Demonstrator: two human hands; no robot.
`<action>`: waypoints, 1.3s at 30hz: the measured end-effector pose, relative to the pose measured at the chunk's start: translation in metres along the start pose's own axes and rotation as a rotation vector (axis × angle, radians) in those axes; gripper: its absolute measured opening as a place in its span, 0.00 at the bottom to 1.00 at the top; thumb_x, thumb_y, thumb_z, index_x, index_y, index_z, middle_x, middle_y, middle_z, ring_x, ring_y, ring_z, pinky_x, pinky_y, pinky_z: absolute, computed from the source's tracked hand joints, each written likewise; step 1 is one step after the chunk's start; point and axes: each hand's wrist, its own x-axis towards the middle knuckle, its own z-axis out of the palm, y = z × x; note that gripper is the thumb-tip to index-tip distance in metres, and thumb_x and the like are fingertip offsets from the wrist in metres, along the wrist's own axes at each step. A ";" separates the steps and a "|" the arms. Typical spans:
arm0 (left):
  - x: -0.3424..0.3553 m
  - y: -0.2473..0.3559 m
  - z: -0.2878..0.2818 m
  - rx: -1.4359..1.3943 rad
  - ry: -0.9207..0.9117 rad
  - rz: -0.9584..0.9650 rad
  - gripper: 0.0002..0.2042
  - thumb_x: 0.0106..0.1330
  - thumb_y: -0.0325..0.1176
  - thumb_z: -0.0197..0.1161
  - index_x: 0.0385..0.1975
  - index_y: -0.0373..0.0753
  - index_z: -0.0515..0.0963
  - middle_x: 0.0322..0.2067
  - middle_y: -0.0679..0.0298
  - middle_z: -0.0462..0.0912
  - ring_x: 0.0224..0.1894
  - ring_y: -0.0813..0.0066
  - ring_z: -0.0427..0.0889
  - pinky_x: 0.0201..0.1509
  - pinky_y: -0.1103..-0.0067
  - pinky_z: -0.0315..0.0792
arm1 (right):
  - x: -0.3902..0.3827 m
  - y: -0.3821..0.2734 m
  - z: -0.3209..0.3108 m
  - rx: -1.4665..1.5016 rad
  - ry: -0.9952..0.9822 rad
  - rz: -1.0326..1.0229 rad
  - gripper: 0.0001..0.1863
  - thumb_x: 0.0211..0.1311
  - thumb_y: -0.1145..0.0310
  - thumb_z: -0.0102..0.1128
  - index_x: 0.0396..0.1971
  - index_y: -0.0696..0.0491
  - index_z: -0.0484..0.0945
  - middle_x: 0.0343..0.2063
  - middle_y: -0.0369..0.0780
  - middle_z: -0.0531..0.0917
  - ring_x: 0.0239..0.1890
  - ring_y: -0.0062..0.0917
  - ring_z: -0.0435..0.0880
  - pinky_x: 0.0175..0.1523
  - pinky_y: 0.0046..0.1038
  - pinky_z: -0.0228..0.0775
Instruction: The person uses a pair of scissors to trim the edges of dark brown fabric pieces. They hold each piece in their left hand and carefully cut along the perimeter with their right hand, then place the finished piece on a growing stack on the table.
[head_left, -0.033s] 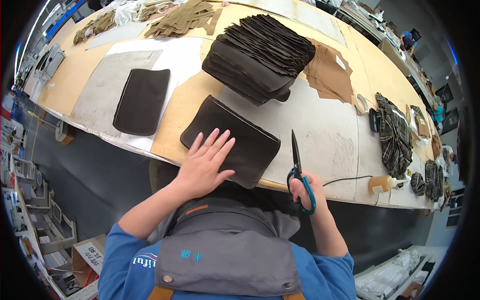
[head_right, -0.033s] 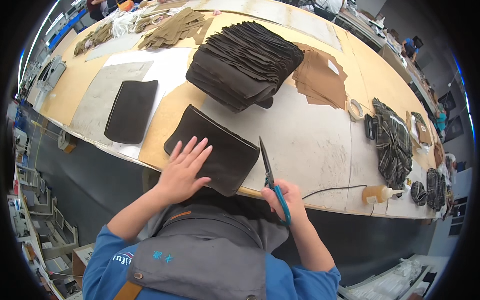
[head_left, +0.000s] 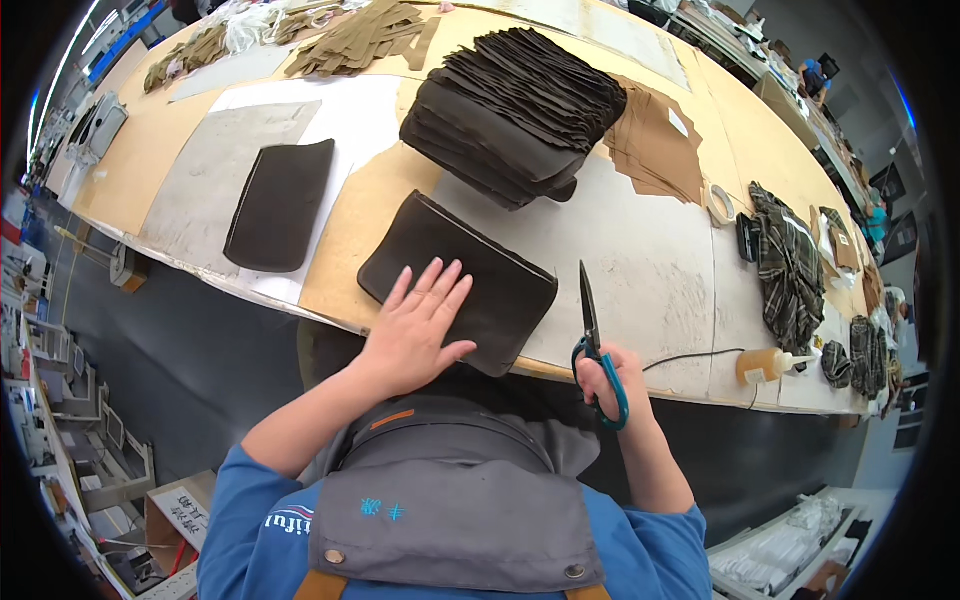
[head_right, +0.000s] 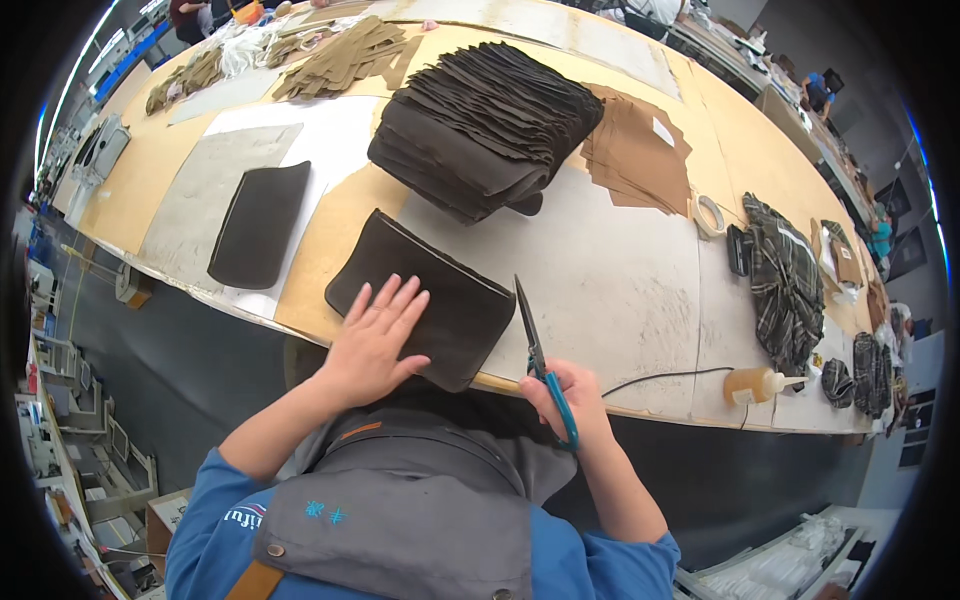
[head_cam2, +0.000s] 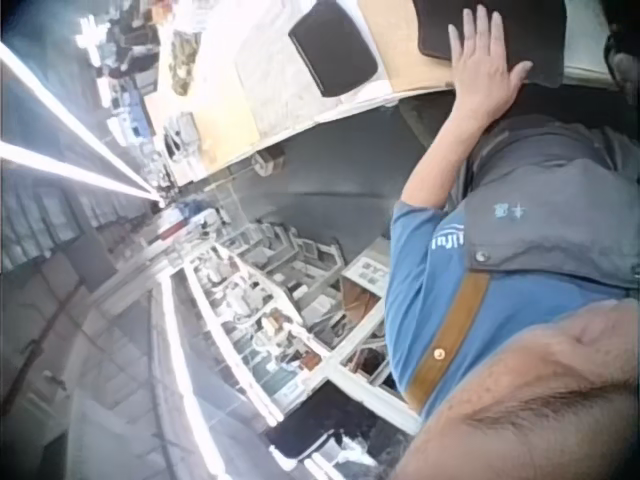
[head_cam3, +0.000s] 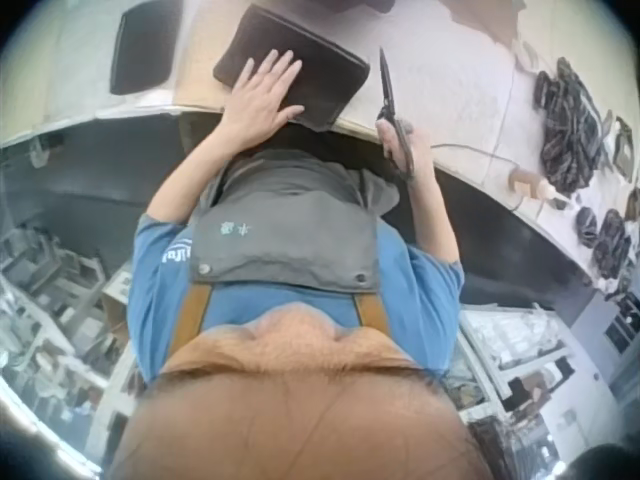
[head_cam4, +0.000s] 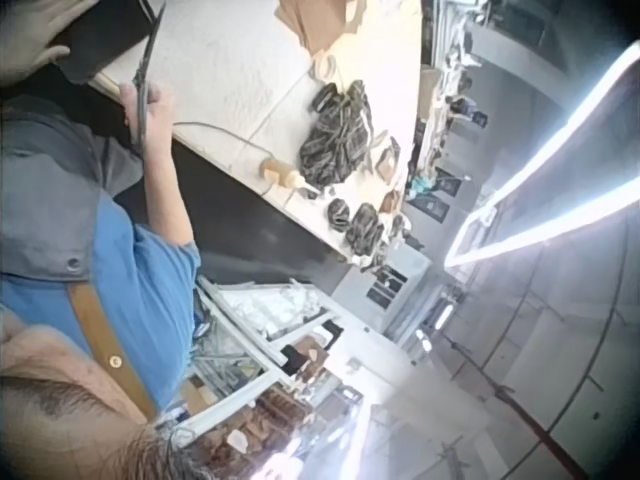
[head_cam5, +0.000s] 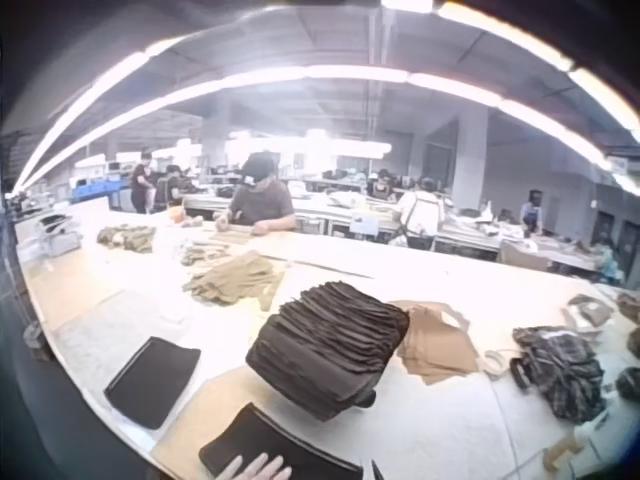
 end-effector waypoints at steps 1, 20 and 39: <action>0.000 0.006 0.006 -0.005 -0.034 0.015 0.36 0.60 0.47 0.61 0.65 0.38 0.58 0.67 0.53 0.57 0.69 0.55 0.55 0.70 0.56 0.48 | -0.002 0.008 -0.003 0.003 0.004 -0.004 0.13 0.60 0.61 0.63 0.24 0.55 0.75 0.13 0.29 0.70 0.15 0.11 0.68 0.20 0.16 0.59; 0.001 -0.025 0.015 -0.173 0.045 0.316 0.20 0.52 0.42 0.70 0.46 0.48 0.79 0.51 0.71 0.80 0.55 0.68 0.77 0.60 0.66 0.68 | -0.005 0.048 -0.093 -1.292 0.616 0.118 0.18 0.52 0.57 0.66 0.33 0.56 0.77 0.26 0.45 0.81 0.32 0.39 0.81 0.45 0.37 0.67; 0.004 0.000 0.034 -0.301 0.277 0.045 0.04 0.57 0.34 0.67 0.32 0.49 0.82 0.37 0.73 0.86 0.45 0.76 0.84 0.67 0.62 0.56 | 0.035 -0.005 0.050 -0.965 0.210 -0.869 0.15 0.48 0.65 0.69 0.37 0.50 0.78 0.36 0.32 0.81 0.37 0.24 0.78 0.48 0.30 0.63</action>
